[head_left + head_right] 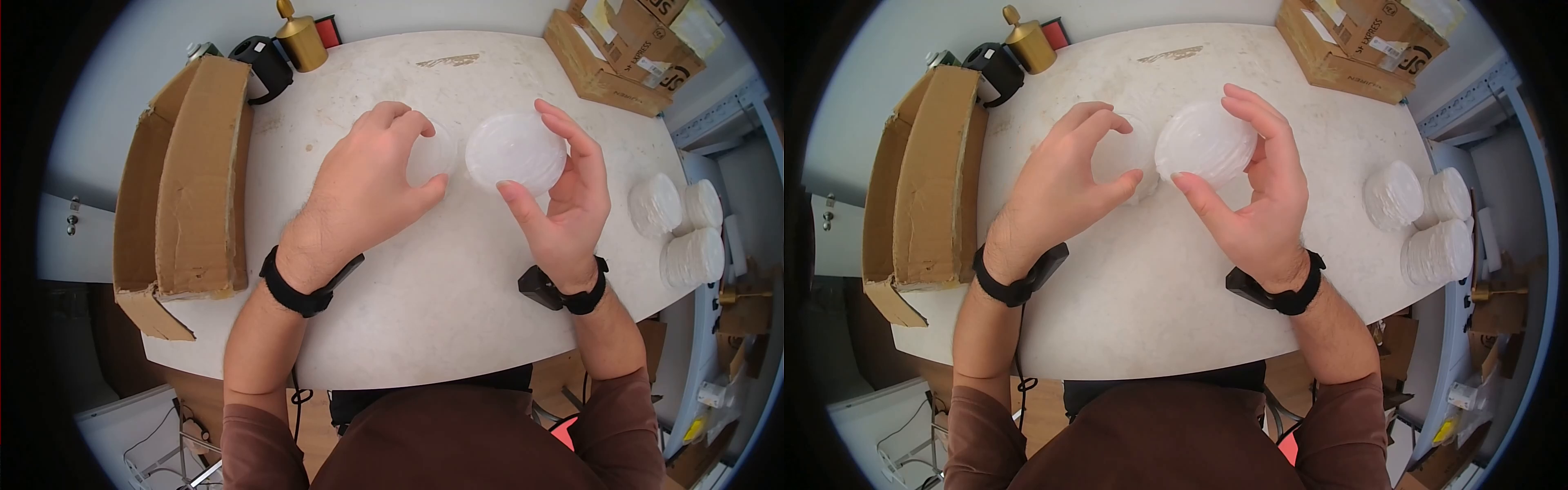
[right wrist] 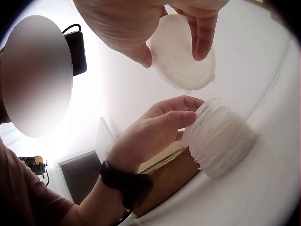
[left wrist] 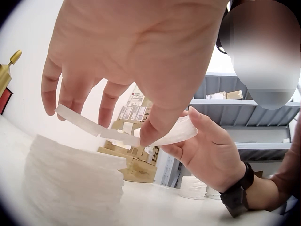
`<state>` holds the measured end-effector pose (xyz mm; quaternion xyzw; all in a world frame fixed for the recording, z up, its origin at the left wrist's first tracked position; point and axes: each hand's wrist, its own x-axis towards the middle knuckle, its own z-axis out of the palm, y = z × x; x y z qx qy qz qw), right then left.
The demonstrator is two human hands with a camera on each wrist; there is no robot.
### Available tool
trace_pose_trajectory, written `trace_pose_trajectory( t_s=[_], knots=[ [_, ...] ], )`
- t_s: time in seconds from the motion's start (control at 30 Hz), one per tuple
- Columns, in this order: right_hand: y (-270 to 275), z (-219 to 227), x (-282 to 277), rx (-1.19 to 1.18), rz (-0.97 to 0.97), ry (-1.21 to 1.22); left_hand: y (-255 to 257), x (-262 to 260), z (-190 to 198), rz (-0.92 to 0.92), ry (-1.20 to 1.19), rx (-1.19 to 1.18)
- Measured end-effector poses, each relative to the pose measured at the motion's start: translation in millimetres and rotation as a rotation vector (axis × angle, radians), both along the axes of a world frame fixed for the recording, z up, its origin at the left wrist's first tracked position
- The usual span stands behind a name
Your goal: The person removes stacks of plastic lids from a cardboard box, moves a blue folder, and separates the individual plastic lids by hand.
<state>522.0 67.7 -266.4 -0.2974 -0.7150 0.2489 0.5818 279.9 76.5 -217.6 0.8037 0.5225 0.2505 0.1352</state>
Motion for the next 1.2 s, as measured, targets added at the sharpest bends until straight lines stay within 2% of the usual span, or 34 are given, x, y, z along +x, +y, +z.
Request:
trace_pose_trajectory(
  t_s=[0.03,0.07,0.13,0.27,0.37,0.57,0.67,0.73,0.93,1.2],
  knots=[
    [0.0,-0.1,-0.2,-0.008,0.001,0.006,-0.5,0.8,1.0,0.001,0.043,-0.110],
    [0.2,-0.1,-0.3,-0.008,0.001,0.006,-0.1,-0.4,-2.0,0.001,0.043,-0.110],
    [0.6,0.0,-0.5,0.000,-0.004,0.001,0.8,-3.0,-9.9,-0.053,0.143,-0.050],
    [0.2,0.7,-1.3,0.005,-0.009,-0.002,-0.5,-1.5,-9.3,-0.027,0.133,-0.049],
    [-1.0,1.5,-0.9,-0.015,-0.009,-0.003,1.0,-0.8,-11.8,-0.015,0.119,0.042],
    [-0.1,1.3,-0.4,0.010,-0.015,-0.029,4.1,-4.1,-14.7,-0.043,0.128,-0.164],
    [0.1,0.6,-0.6,0.017,-0.012,-0.026,0.4,-5.3,-30.6,-0.086,0.184,-0.071],
    [0.1,0.4,-0.3,0.009,-0.007,-0.025,-0.6,-4.1,-41.3,-0.122,0.367,-0.025],
    [0.4,-0.1,-1.4,0.003,0.000,-0.017,-7.1,2.6,-52.4,-0.104,0.370,0.048],
    [1.0,-0.7,-1.9,0.000,-0.001,-0.024,-7.6,1.8,-35.8,-0.150,0.358,-0.072]
  ],
)
